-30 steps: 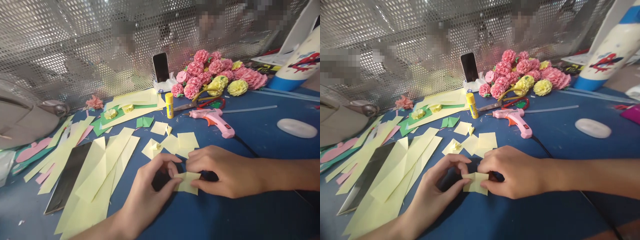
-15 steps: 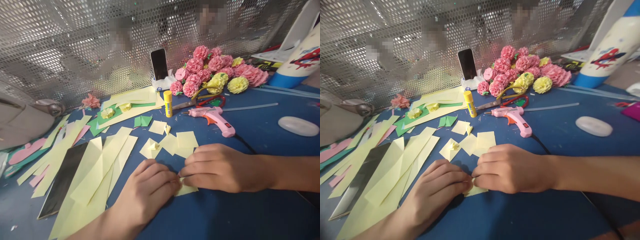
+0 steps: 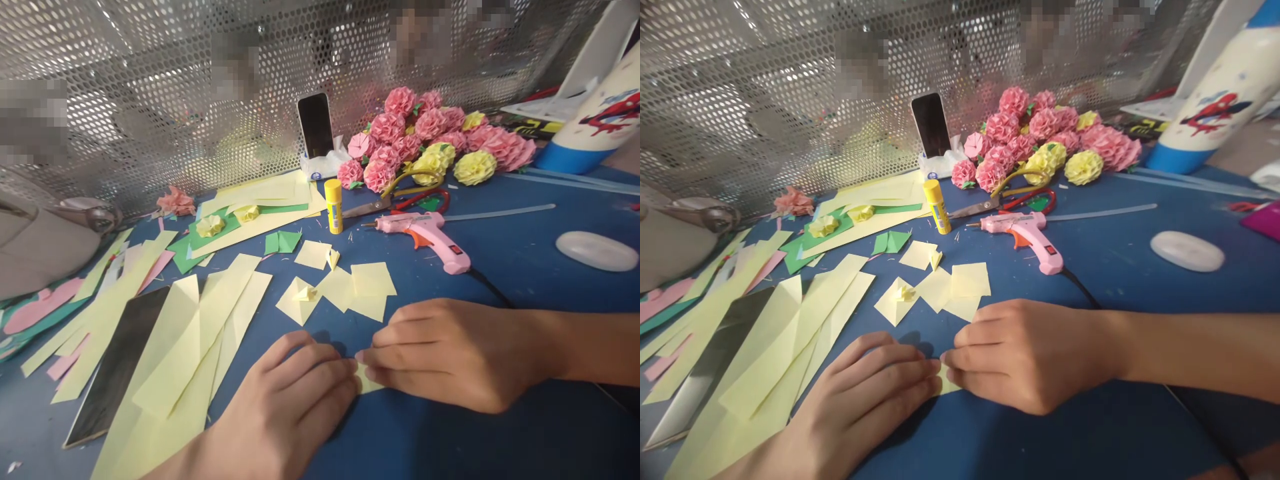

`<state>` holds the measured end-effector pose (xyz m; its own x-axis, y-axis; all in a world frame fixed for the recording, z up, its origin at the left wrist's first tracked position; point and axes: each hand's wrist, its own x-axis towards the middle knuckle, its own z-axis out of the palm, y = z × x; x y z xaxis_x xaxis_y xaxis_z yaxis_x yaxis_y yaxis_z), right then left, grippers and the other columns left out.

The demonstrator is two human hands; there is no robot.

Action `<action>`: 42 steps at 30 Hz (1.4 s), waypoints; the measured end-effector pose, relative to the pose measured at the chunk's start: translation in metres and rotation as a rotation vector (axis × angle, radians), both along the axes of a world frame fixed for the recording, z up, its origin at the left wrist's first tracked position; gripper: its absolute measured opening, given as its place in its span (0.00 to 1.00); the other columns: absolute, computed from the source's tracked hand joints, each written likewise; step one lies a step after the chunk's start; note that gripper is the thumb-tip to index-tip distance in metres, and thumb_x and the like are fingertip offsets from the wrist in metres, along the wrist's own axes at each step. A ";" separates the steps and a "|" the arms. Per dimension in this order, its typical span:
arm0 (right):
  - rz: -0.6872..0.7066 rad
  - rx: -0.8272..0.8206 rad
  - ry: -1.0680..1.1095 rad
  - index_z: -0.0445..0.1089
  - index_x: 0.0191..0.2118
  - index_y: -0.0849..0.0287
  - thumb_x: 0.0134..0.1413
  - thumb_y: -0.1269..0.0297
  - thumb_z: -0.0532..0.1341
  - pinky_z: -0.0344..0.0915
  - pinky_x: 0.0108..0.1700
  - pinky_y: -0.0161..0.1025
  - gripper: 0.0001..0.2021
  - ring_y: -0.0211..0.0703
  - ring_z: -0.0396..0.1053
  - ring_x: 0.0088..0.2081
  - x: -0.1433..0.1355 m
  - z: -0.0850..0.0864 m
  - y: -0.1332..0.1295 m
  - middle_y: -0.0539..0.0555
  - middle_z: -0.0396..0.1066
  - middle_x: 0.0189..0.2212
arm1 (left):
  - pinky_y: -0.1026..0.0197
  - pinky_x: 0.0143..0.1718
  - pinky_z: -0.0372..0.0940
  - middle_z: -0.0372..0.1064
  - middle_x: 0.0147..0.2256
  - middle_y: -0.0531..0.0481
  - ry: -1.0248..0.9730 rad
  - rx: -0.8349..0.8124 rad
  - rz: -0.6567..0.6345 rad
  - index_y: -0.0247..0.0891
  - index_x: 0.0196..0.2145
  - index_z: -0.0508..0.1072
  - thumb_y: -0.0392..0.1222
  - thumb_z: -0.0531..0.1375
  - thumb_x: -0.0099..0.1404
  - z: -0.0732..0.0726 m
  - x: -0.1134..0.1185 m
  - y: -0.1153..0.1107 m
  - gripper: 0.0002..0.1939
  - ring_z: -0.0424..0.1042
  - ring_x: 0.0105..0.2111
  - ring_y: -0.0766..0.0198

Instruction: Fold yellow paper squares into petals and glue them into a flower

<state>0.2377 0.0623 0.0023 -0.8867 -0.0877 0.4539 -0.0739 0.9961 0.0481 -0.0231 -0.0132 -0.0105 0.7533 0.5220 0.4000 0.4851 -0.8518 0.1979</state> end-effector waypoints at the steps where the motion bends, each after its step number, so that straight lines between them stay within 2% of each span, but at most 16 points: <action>1: 0.001 0.000 0.001 0.76 0.41 0.67 0.71 0.75 0.48 0.72 0.40 0.40 0.18 0.42 0.74 0.39 0.000 0.000 0.000 0.56 0.80 0.39 | 0.54 0.55 0.63 0.77 0.48 0.46 0.011 0.002 -0.003 0.34 0.49 0.74 0.33 0.45 0.78 0.001 0.000 0.000 0.18 0.73 0.48 0.59; 6: 0.009 -0.020 -0.002 0.76 0.43 0.69 0.70 0.75 0.50 0.72 0.41 0.41 0.16 0.43 0.74 0.40 0.000 -0.001 0.001 0.57 0.79 0.40 | 0.53 0.58 0.61 0.77 0.49 0.46 0.058 0.014 -0.008 0.35 0.51 0.74 0.33 0.46 0.78 0.003 -0.001 0.000 0.18 0.73 0.49 0.58; 12: 0.016 -0.021 -0.013 0.76 0.42 0.69 0.70 0.75 0.51 0.72 0.39 0.41 0.15 0.43 0.74 0.41 0.001 -0.002 0.002 0.58 0.78 0.38 | 0.52 0.56 0.61 0.77 0.47 0.47 0.039 0.000 -0.020 0.36 0.52 0.74 0.32 0.50 0.76 0.000 0.001 0.001 0.15 0.73 0.48 0.58; 16: 0.003 -0.039 -0.024 0.75 0.44 0.69 0.71 0.74 0.52 0.72 0.38 0.40 0.14 0.43 0.74 0.42 0.002 -0.003 0.000 0.57 0.78 0.38 | 0.57 0.47 0.66 0.76 0.39 0.50 -0.107 -0.210 0.119 0.39 0.46 0.72 0.37 0.56 0.75 0.004 0.007 0.001 0.06 0.74 0.41 0.62; 19: -0.064 -0.052 -0.043 0.74 0.46 0.68 0.72 0.73 0.50 0.71 0.41 0.40 0.14 0.42 0.72 0.42 0.000 -0.004 -0.003 0.57 0.77 0.41 | 0.59 0.42 0.66 0.73 0.37 0.52 -0.103 -0.319 0.200 0.41 0.41 0.70 0.42 0.58 0.74 0.009 0.009 0.002 0.04 0.72 0.39 0.62; 22: -0.140 -0.020 -0.069 0.73 0.49 0.66 0.73 0.72 0.48 0.70 0.45 0.41 0.15 0.42 0.70 0.43 -0.004 -0.006 -0.008 0.56 0.75 0.44 | 0.60 0.37 0.64 0.69 0.33 0.54 -0.048 -0.304 0.232 0.41 0.34 0.68 0.43 0.61 0.72 0.012 0.010 0.003 0.08 0.69 0.35 0.64; 24: -0.181 0.007 -0.080 0.73 0.51 0.64 0.73 0.71 0.48 0.68 0.45 0.42 0.16 0.43 0.69 0.42 -0.009 -0.010 -0.012 0.56 0.74 0.43 | 0.61 0.33 0.62 0.65 0.30 0.56 -0.030 -0.282 0.248 0.41 0.30 0.65 0.42 0.61 0.71 0.012 0.010 0.004 0.12 0.66 0.32 0.65; 29: -0.313 0.056 -0.078 0.70 0.56 0.60 0.71 0.73 0.45 0.63 0.40 0.44 0.19 0.46 0.64 0.38 -0.015 -0.014 -0.023 0.55 0.71 0.38 | 0.61 0.32 0.60 0.62 0.30 0.55 -0.028 -0.235 0.234 0.40 0.30 0.63 0.42 0.57 0.74 0.013 0.010 0.001 0.13 0.64 0.31 0.65; 32: -0.336 0.080 -0.101 0.74 0.47 0.62 0.66 0.76 0.48 0.60 0.39 0.44 0.17 0.47 0.61 0.36 -0.012 -0.006 -0.030 0.55 0.69 0.34 | 0.61 0.33 0.60 0.63 0.31 0.54 0.038 -0.200 0.213 0.39 0.30 0.66 0.43 0.56 0.75 0.015 0.009 -0.001 0.14 0.63 0.32 0.65; 35: -0.373 0.114 -0.163 0.75 0.32 0.61 0.55 0.78 0.55 0.57 0.35 0.43 0.11 0.47 0.59 0.36 -0.005 0.004 -0.037 0.57 0.68 0.33 | 0.61 0.33 0.60 0.65 0.32 0.52 0.064 -0.108 0.166 0.39 0.31 0.70 0.43 0.54 0.76 0.015 0.009 -0.002 0.15 0.63 0.33 0.64; 37: -0.385 0.117 -0.220 0.73 0.28 0.60 0.49 0.79 0.59 0.55 0.33 0.43 0.09 0.47 0.59 0.36 -0.001 0.008 -0.038 0.56 0.67 0.32 | 0.60 0.35 0.60 0.66 0.33 0.51 0.060 -0.039 0.136 0.39 0.36 0.74 0.40 0.51 0.78 0.013 0.009 -0.002 0.15 0.63 0.34 0.63; 40: -0.351 0.093 -0.245 0.72 0.28 0.60 0.46 0.79 0.61 0.54 0.31 0.43 0.07 0.47 0.58 0.35 0.001 0.012 -0.034 0.54 0.64 0.29 | 0.56 0.39 0.62 0.69 0.40 0.46 0.069 -0.015 0.122 0.37 0.50 0.72 0.35 0.48 0.77 0.011 0.009 -0.001 0.14 0.65 0.38 0.59; 42: -0.358 0.008 -0.225 0.71 0.30 0.60 0.48 0.78 0.61 0.54 0.33 0.42 0.06 0.46 0.59 0.35 0.001 0.012 -0.029 0.53 0.64 0.30 | 0.53 0.42 0.63 0.69 0.45 0.43 0.084 -0.089 0.150 0.35 0.55 0.68 0.40 0.53 0.75 0.010 0.010 0.000 0.14 0.66 0.41 0.55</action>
<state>0.2387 0.0334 0.0145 -0.9386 0.2413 0.2466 0.2675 0.9603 0.0786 -0.0129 -0.0130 -0.0004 0.6931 0.6614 0.2867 0.6233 -0.7497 0.2224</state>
